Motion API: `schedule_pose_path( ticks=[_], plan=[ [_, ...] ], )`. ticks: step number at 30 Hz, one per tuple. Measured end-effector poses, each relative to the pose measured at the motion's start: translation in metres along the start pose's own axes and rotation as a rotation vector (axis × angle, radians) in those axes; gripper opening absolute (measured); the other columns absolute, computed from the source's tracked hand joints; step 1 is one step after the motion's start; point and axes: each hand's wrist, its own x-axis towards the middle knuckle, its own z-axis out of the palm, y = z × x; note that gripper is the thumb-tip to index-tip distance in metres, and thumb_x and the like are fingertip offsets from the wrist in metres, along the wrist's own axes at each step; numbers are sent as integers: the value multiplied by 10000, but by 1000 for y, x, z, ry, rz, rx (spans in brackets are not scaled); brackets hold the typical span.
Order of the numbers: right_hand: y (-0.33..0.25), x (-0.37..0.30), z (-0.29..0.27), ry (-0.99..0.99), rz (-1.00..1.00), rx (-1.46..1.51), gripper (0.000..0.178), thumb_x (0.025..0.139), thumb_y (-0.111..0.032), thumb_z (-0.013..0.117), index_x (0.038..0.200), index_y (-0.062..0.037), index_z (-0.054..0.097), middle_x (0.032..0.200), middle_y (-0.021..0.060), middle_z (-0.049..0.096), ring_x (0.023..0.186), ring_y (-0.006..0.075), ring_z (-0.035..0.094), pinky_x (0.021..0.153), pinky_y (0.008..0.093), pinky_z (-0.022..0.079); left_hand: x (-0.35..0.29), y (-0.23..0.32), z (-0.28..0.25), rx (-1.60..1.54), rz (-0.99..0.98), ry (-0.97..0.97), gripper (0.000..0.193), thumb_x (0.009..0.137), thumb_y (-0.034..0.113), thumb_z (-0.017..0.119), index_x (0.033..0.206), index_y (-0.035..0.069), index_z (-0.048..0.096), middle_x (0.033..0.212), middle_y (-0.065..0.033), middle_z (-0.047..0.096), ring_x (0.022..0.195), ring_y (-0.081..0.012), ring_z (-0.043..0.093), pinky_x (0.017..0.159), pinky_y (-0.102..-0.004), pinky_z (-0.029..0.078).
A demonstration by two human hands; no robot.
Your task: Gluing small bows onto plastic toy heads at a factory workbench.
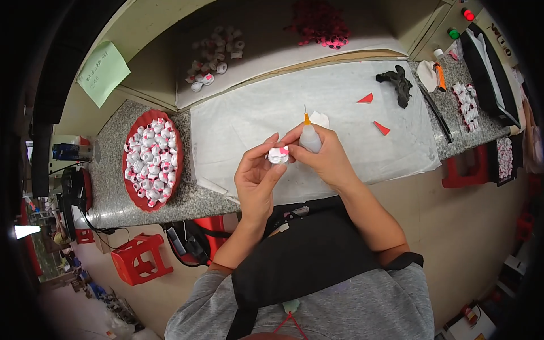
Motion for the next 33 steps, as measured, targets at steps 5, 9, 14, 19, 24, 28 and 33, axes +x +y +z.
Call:
schedule_pose_path(
  ticks=[5,9,14,19,24,28,33],
  plan=[
    [11,-7,-5,93,-99,22,101,689,11,538,784,1,509,740,52,535,681,101,496,621,217,404,-2,-3,8,-24,-16,-68,324,691,-80,532,1000,-21,450,1023,-152,479,1056,-223,396,913,-339,295],
    [15,-11,-8,137,-61,108,84,701,-22,568,757,16,519,710,69,544,609,119,513,560,226,429,-5,0,10,-169,-108,-40,343,694,-81,527,1018,-27,428,1038,-159,471,1032,-216,417,900,-332,312],
    [14,-15,-17,91,-25,245,94,696,-28,576,748,19,513,655,79,543,559,136,522,534,238,431,-3,5,8,-307,-132,-27,363,694,-79,531,1033,-27,412,1027,-157,475,978,-193,455,808,-278,383],
    [-1,-23,-17,103,-66,173,86,679,8,545,733,15,479,673,101,512,582,147,505,525,254,422,-2,3,0,-21,-28,13,348,687,-78,541,1014,-18,440,1010,-136,485,939,-175,473,767,-255,401],
    [-6,-27,-5,10,-41,144,91,669,22,551,726,18,480,688,106,516,578,147,502,523,246,420,-3,3,-1,251,96,6,306,675,-93,533,967,-9,495,1005,-118,492,920,-165,482,749,-250,411],
    [-3,-23,-1,12,-29,109,95,670,19,560,725,15,482,696,101,516,581,145,502,522,242,417,-2,3,-2,361,165,-11,300,663,-102,528,947,-7,516,998,-119,495,905,-168,492,735,-249,424],
    [2,-24,1,37,-40,103,100,677,9,564,729,13,480,696,86,513,590,139,500,518,237,415,-3,4,-4,378,196,-65,308,667,-88,540,963,-12,506,993,-121,498,896,-171,498,739,-249,422]
  ],
)
